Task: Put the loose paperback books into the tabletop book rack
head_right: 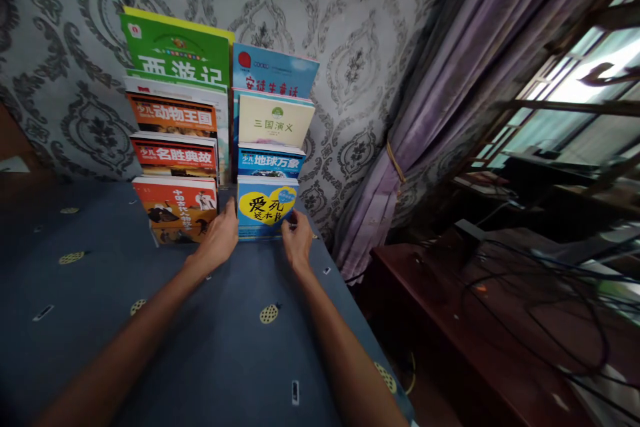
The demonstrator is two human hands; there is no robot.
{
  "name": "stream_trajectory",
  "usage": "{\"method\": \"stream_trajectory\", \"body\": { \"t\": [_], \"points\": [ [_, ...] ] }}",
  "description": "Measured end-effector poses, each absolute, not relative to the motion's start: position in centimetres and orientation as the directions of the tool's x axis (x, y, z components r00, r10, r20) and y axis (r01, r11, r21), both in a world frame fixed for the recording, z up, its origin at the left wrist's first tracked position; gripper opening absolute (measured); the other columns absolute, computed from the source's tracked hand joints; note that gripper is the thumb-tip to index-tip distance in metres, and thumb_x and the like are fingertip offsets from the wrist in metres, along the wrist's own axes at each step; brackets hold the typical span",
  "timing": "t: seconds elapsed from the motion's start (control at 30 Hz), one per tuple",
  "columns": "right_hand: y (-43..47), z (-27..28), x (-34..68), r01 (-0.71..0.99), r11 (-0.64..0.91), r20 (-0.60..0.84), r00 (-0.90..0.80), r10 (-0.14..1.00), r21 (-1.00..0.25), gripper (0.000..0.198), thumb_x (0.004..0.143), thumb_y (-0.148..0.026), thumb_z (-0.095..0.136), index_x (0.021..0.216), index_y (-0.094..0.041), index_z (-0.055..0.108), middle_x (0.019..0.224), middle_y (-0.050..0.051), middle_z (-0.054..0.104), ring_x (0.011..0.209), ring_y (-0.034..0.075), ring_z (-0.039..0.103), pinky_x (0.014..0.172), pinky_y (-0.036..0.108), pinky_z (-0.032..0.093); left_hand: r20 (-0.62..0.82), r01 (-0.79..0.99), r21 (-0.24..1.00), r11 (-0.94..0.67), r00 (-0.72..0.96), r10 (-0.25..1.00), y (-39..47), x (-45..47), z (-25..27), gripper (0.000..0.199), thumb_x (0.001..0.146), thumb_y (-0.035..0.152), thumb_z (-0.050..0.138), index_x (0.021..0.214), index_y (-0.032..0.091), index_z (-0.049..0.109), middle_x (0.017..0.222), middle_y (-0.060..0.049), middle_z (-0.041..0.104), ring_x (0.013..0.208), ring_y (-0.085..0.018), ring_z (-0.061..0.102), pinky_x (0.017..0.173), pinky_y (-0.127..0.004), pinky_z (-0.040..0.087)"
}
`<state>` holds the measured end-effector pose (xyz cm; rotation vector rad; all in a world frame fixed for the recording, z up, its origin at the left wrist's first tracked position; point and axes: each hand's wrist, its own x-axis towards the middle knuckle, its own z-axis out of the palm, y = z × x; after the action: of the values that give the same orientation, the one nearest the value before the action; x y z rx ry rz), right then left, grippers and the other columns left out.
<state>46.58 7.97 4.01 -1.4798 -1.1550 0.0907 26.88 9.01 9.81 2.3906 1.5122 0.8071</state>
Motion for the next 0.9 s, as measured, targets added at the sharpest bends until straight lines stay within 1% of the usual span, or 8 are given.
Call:
{"method": "stream_trajectory", "body": {
  "t": [0.07,0.13,0.23,0.4,0.63,0.77,0.9],
  "points": [
    [7.8,4.3,46.3,0.552,0.227,0.547,0.525,0.652,-0.802,0.045,0.079,-0.033,0.054,0.118,-0.012,0.065,0.108,0.016,0.071,0.096,0.027,0.067,0.087,0.045,0.056,0.392,0.74,0.466,-0.486,0.32,0.862,8.7,27.0,9.8,0.071,0.082,-0.006,0.035,0.152,0.003,0.025,0.133,-0.025,0.06,0.121,-0.029,0.063,0.102,-0.041,0.051],
    [7.8,4.5,45.9,0.509,0.278,0.553,0.535,0.639,-0.815,0.046,0.081,-0.034,0.054,0.121,-0.012,0.064,0.113,0.016,0.071,0.101,0.028,0.068,0.091,0.047,0.055,0.432,0.715,0.481,-0.508,0.31,0.847,8.6,27.2,9.9,0.073,0.083,-0.005,0.036,0.154,0.005,0.022,0.14,-0.025,0.054,0.129,-0.029,0.057,0.107,-0.042,0.049],
    [7.8,4.4,45.3,0.463,0.309,0.54,0.537,0.648,-0.831,0.048,0.08,-0.031,0.054,0.123,-0.012,0.063,0.121,0.017,0.07,0.106,0.028,0.068,0.096,0.048,0.054,0.452,0.676,0.52,-0.522,0.301,0.84,8.5,27.5,10.0,0.075,0.084,-0.003,0.037,0.156,0.004,0.016,0.144,-0.026,0.05,0.133,-0.03,0.053,0.108,-0.043,0.048],
    [7.8,3.8,44.7,0.493,0.244,0.516,0.551,0.656,-0.835,0.05,0.077,-0.028,0.053,0.124,-0.011,0.062,0.118,0.018,0.071,0.105,0.03,0.068,0.097,0.048,0.054,0.475,0.606,0.58,-0.544,0.291,0.831,9.1,27.7,9.8,0.072,0.089,0.0,0.037,0.158,0.01,0.016,0.144,-0.022,0.051,0.131,-0.03,0.054,0.109,-0.045,0.049],
    [7.6,3.8,44.4,0.535,0.23,0.541,0.547,0.639,-0.813,0.043,0.079,-0.028,0.052,0.119,-0.014,0.063,0.113,0.015,0.072,0.099,0.027,0.068,0.093,0.045,0.055,0.503,0.617,0.564,-0.549,0.271,0.821,9.4,27.6,9.8,0.077,0.09,0.001,0.04,0.16,0.018,0.013,0.142,-0.019,0.054,0.129,-0.029,0.056,0.106,-0.044,0.052],
    [7.6,3.5,44.5,0.513,0.236,0.527,0.551,0.647,-0.825,0.046,0.078,-0.027,0.053,0.121,-0.014,0.062,0.115,0.015,0.071,0.102,0.027,0.068,0.095,0.045,0.054,0.507,0.618,0.558,-0.554,0.275,0.817,9.4,27.4,9.7,0.073,0.09,0.002,0.041,0.158,0.012,0.017,0.141,-0.021,0.054,0.13,-0.029,0.056,0.108,-0.044,0.051],
    [7.6,3.2,44.9,0.468,0.264,0.512,0.55,0.66,-0.843,0.046,0.079,-0.029,0.052,0.121,-0.013,0.062,0.12,0.017,0.07,0.107,0.028,0.067,0.099,0.047,0.052,0.535,0.597,0.541,-0.592,0.298,0.79,9.7,27.1,9.4,0.071,0.09,0.003,0.041,0.157,0.01,0.02,0.146,-0.022,0.051,0.137,-0.028,0.05,0.115,-0.045,0.044]
  ]
}}
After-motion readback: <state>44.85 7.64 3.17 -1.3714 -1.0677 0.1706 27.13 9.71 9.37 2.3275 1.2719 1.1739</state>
